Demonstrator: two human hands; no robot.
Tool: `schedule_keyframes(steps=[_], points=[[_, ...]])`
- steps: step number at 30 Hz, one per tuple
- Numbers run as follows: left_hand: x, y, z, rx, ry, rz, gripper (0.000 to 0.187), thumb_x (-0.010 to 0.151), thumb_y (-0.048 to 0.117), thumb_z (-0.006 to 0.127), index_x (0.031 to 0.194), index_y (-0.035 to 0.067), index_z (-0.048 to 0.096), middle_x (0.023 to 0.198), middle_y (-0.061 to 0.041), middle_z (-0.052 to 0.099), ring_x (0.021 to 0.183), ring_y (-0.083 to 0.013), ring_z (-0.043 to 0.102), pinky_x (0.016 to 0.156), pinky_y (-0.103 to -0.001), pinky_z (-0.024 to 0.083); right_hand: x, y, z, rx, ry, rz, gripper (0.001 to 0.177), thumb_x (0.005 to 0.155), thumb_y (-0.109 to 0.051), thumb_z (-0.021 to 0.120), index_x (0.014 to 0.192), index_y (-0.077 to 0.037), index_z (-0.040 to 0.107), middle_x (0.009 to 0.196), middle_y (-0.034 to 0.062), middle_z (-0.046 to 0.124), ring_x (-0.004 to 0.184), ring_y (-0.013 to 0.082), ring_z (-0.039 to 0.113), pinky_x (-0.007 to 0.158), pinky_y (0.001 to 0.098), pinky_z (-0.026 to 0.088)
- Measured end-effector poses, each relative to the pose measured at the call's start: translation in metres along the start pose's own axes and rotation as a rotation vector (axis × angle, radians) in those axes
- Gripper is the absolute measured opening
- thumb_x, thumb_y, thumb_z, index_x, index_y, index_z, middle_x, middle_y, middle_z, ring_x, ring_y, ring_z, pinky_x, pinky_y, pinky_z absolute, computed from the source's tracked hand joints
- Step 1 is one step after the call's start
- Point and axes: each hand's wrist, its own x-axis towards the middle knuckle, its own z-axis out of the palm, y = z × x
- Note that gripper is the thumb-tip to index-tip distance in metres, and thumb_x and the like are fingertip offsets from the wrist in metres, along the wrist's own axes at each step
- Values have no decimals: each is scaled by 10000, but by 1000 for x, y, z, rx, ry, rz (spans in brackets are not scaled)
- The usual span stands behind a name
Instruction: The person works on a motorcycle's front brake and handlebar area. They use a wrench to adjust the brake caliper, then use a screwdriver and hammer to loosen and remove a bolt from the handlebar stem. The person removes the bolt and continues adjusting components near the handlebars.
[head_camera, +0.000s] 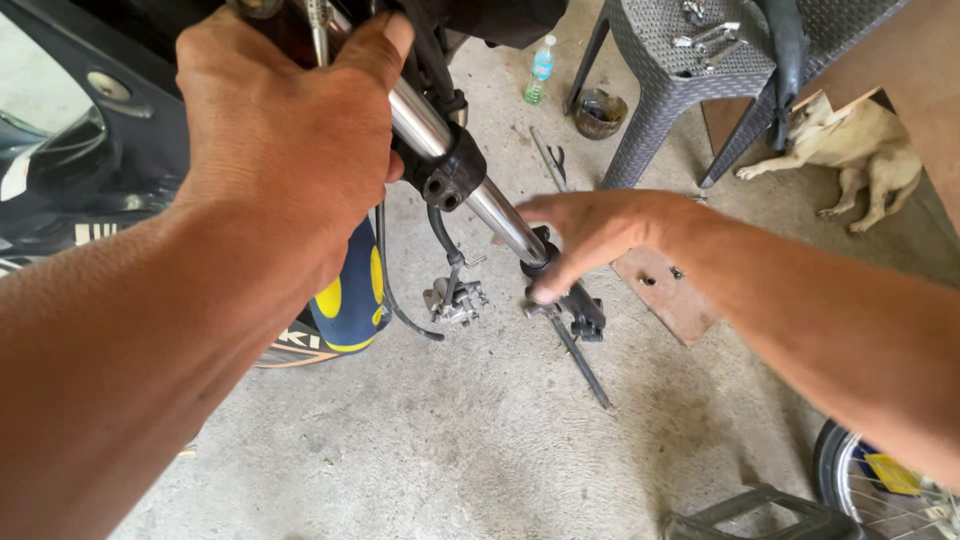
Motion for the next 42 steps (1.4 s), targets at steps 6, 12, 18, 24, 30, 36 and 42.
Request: schedule_keyframes(steps=[6,12,18,24,30,36,42], points=[[0,0,1,-17,4,24,165,941,226,706,931,78,634,646,-4,635,439,-108,571,369,-277,473,4,19,8,-60,-40,-16,1008,611,-300,930,1482,-146,446,1555,58,395,1421,307,436,1199,509,303],[-1,3,1,-22,-15,34,199,956,218,715,891,43,645,659,-31,622,463,-109,581,381,-279,479,-6,22,30,-56,146,56,958,572,-418,947,1381,-82,561,1460,80,506,1345,294,532,1187,458,415],[0,0,2,-76,-35,69,158,959,184,699,863,65,660,667,2,641,486,-92,581,393,-274,474,-37,-21,8,88,332,1,934,679,-365,956,1473,-157,511,1504,107,449,1400,333,409,1130,541,295],[1,0,3,-69,-15,31,188,956,189,705,853,39,658,658,-21,631,476,-93,591,400,-268,493,-11,-107,37,461,794,240,379,809,-198,746,1151,-81,631,1040,158,743,900,286,742,813,421,590],[2,0,2,-127,-29,16,146,931,166,695,813,91,652,627,13,634,460,-82,585,381,-261,479,8,-113,24,446,981,143,99,771,-144,716,841,-84,752,708,95,724,695,242,724,677,382,562],[3,0,1,68,14,-21,230,956,219,718,779,88,652,588,1,597,458,-95,535,384,-309,391,16,-87,15,447,682,-145,129,889,-135,656,790,-59,689,657,36,691,547,145,656,509,329,564],[8,-5,7,-72,49,13,110,906,148,712,801,130,685,651,42,665,523,-50,578,459,-262,437,26,-54,-4,456,229,-309,305,945,-214,710,703,-65,599,550,39,529,458,151,485,474,333,491]])
